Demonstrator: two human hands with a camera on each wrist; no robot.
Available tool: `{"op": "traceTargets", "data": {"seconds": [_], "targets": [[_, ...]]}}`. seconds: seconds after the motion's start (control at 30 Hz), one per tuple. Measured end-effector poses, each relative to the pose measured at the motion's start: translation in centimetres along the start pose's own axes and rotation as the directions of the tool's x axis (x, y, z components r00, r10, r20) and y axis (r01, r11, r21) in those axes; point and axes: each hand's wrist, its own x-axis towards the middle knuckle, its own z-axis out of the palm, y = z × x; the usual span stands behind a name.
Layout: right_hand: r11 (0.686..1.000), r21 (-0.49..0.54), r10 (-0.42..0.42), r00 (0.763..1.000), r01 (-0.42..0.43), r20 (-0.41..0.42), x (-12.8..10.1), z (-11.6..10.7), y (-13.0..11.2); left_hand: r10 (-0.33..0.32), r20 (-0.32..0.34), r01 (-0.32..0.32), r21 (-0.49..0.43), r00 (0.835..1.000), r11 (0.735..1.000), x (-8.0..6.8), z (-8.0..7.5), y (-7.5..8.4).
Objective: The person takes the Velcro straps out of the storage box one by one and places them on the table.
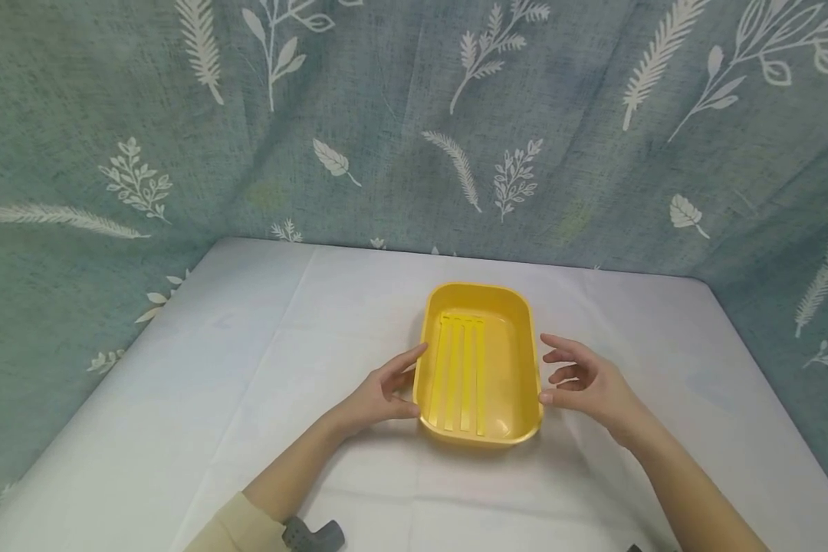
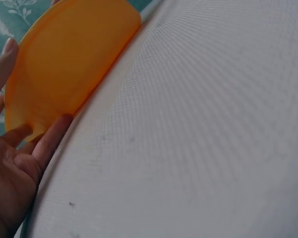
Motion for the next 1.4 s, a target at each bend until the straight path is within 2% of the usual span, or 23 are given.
{"op": "traceTargets", "data": {"seconds": [0.4,0.63,1.03,1.4], "targets": [[0.998,-0.068,-0.001,0.998,0.005,0.066,1.4,-1.0,-3.3,0.024,0.008,-0.024,0.025,1.0,0.999,0.2,0.0,-0.1],[0.996,-0.087,0.008,0.999,-0.004,0.047,2.6,-1.1,-5.0,0.022,0.026,-0.022,0.017,0.999,1.0,0.4,-0.1,-0.3],[0.999,-0.027,-0.036,0.998,0.038,0.06,5.7,-0.1,-8.3,0.01,0.018,-0.01,0.001,1.0,1.0,0.1,-0.2,-0.2],[1.0,-0.001,-0.017,0.999,0.017,0.028,8.7,1.2,-8.1,0.034,0.018,-0.034,-0.016,0.999,0.999,0.1,-0.2,-0.6]]}}
